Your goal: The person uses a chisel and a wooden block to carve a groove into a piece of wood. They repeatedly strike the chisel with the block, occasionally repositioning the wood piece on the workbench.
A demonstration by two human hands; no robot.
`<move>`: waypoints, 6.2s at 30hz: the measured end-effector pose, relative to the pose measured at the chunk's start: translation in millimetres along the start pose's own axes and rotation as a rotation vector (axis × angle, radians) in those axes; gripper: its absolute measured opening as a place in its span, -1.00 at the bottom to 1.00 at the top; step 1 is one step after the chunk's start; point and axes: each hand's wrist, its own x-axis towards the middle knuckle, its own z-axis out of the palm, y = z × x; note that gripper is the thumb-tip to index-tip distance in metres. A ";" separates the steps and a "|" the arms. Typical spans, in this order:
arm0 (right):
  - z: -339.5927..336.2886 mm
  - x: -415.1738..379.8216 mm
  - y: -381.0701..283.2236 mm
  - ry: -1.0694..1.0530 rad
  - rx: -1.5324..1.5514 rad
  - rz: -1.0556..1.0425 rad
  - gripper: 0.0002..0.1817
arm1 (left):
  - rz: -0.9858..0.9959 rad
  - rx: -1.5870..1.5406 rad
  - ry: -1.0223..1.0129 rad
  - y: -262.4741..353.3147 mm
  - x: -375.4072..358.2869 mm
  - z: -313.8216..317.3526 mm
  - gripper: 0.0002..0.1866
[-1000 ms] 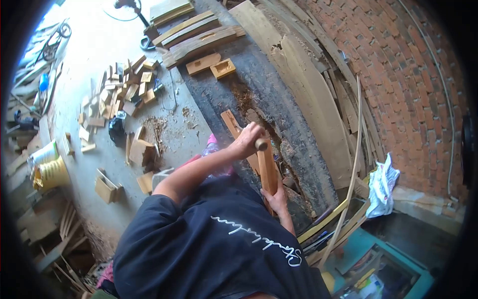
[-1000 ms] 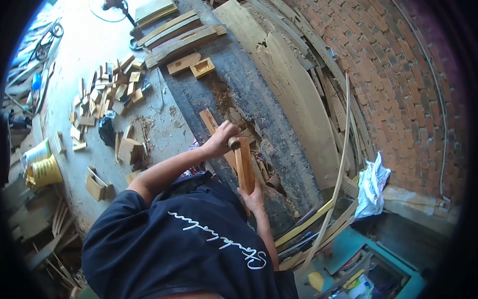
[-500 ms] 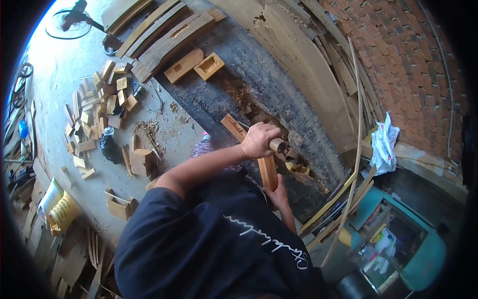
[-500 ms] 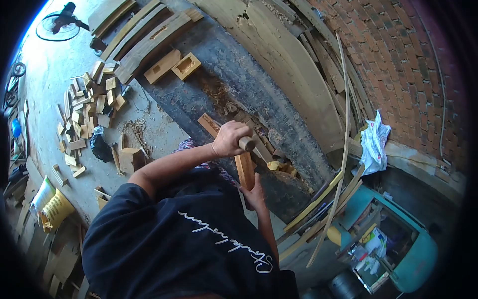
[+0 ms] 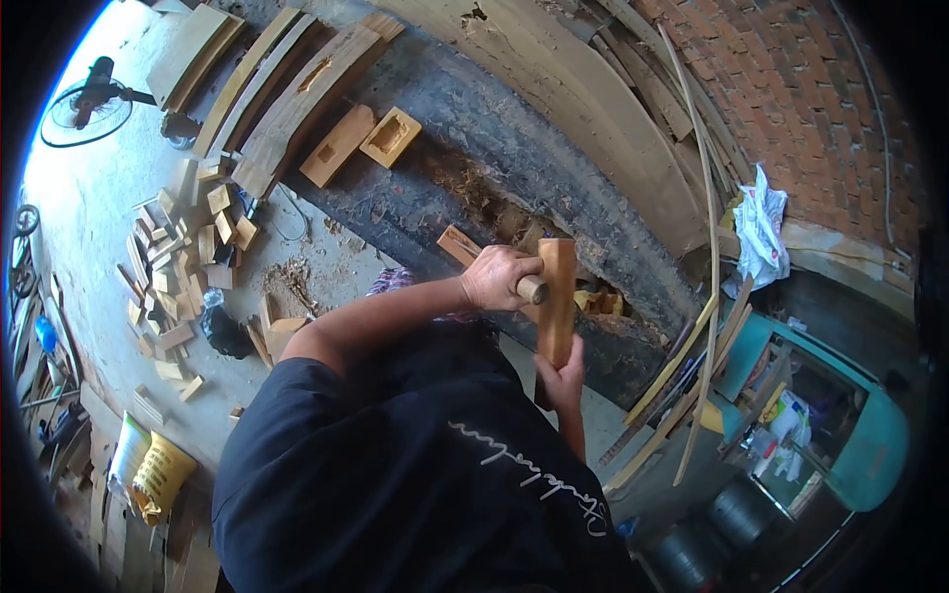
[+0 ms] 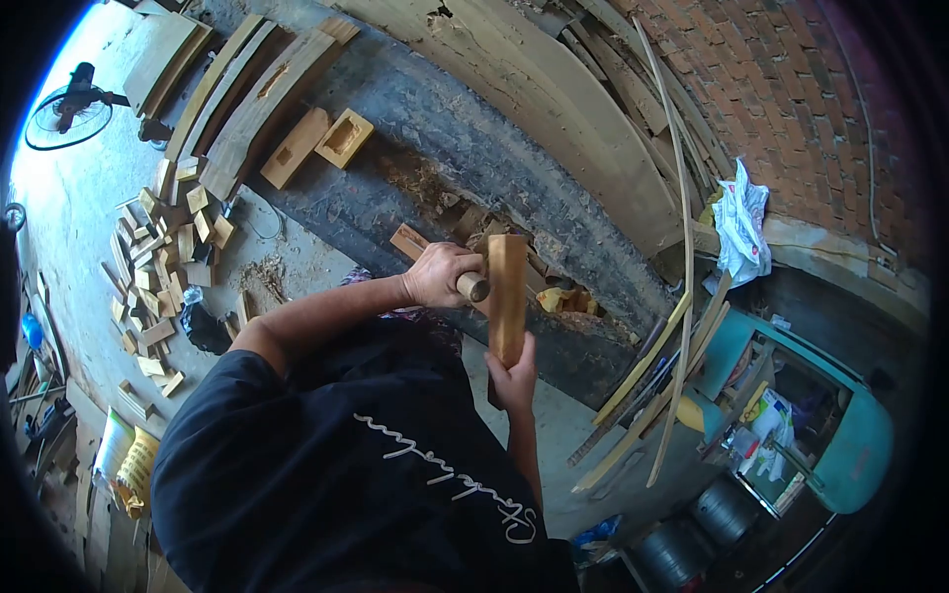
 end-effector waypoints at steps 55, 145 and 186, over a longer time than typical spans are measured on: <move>-11.5 -44.0 -43.9 0.283 0.326 -0.212 -0.31 | 0.070 0.100 -0.125 -4.3 -5.3 -6.4 -0.73; -22.9 -20.5 -134.5 0.112 0.175 -0.360 -0.29 | -0.438 -0.559 0.303 -41.1 7.2 -118.5 -0.75; -23.1 2.8 -178.8 0.084 -0.024 -0.486 -0.25 | -0.358 -0.389 0.241 -34.4 -7.0 -113.4 -0.71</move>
